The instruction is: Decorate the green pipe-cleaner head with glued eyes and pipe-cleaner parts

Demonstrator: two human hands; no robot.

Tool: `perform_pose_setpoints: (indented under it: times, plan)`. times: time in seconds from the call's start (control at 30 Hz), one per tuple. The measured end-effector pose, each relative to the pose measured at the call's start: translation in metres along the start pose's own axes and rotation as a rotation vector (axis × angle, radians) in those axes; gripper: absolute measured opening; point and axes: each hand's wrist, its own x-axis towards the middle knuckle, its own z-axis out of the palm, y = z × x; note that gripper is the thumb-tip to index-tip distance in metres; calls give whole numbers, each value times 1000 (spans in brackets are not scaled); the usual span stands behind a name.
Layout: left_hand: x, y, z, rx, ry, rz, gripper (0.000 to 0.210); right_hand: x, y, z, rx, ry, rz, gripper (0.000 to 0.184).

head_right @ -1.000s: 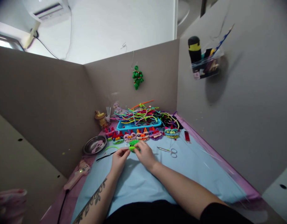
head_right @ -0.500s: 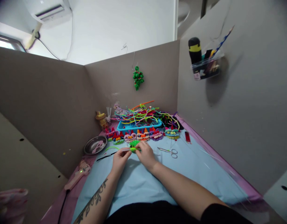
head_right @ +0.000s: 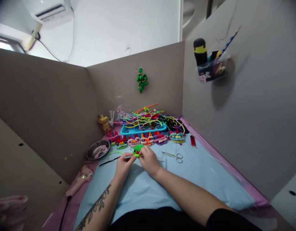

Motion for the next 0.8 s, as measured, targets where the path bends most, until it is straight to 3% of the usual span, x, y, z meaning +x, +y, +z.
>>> perform_pose_setpoints:
  times: [0.3, 0.53, 0.8]
  plan:
    - [0, 2, -1, -10, -37, 48, 18, 1, 2, -1, 46, -96, 0, 23]
    - [2, 2, -3, -22, -14, 72, 15, 1, -1, -4, 42, -170, -64, 14]
    - [2, 1, -3, -95, -47, -20, 32, 1, 3, -1, 64, -81, -36, 12]
